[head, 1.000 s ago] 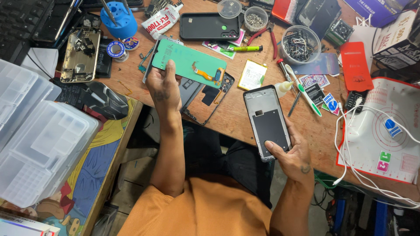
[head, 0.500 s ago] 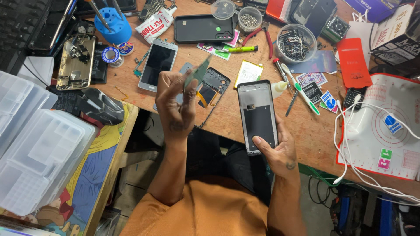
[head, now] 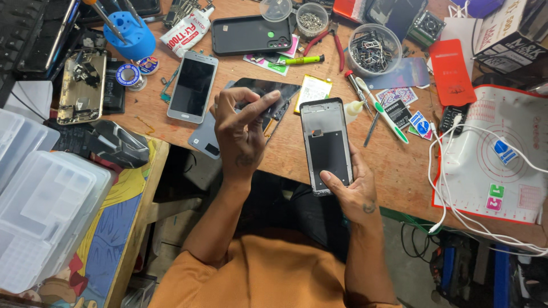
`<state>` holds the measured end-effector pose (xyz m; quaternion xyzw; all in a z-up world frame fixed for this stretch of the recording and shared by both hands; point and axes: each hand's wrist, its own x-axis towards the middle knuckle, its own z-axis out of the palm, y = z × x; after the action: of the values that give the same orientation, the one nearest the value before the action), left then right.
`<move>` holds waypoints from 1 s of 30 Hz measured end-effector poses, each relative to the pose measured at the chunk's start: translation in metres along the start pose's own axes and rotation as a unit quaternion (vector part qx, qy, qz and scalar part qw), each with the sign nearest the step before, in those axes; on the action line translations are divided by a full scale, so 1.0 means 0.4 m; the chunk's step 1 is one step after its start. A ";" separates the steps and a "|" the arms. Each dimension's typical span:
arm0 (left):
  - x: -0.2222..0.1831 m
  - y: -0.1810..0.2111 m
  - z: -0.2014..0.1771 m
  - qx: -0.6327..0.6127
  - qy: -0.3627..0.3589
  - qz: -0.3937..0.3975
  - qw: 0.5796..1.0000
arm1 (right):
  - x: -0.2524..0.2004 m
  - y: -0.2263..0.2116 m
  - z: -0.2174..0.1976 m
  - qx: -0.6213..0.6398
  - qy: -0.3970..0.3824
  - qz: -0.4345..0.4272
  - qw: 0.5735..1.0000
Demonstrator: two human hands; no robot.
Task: The person disassembles a smartphone by separating the screen assembly from the chassis and then uses tweezers to remove small internal components and adhesive pieces from the phone's frame. The work is performed on a cluttered workbench with various tools and phone parts visible.
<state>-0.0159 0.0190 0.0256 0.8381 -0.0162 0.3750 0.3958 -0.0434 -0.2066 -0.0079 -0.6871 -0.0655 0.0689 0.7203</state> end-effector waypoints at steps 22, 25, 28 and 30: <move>0.162 -0.113 0.170 -0.111 -0.127 -0.255 0.952 | 0.024 0.072 0.016 -0.007 0.007 0.003 1.000; 0.175 -0.131 0.202 -0.103 -0.162 -0.266 0.945 | 0.010 0.069 0.011 -0.024 0.016 0.006 1.000; 0.185 -0.152 0.246 -0.111 -0.179 -0.231 0.950 | -0.006 0.065 0.006 -0.030 0.016 -0.002 0.999; 0.190 -0.162 0.281 -0.130 -0.187 -0.228 0.946 | -0.017 0.060 0.001 -0.024 0.021 0.016 0.999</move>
<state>0.1289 0.0079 -0.0134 0.8158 0.0532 0.1054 0.5661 -0.0504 -0.2062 -0.0320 -0.7067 -0.0408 0.0648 0.7034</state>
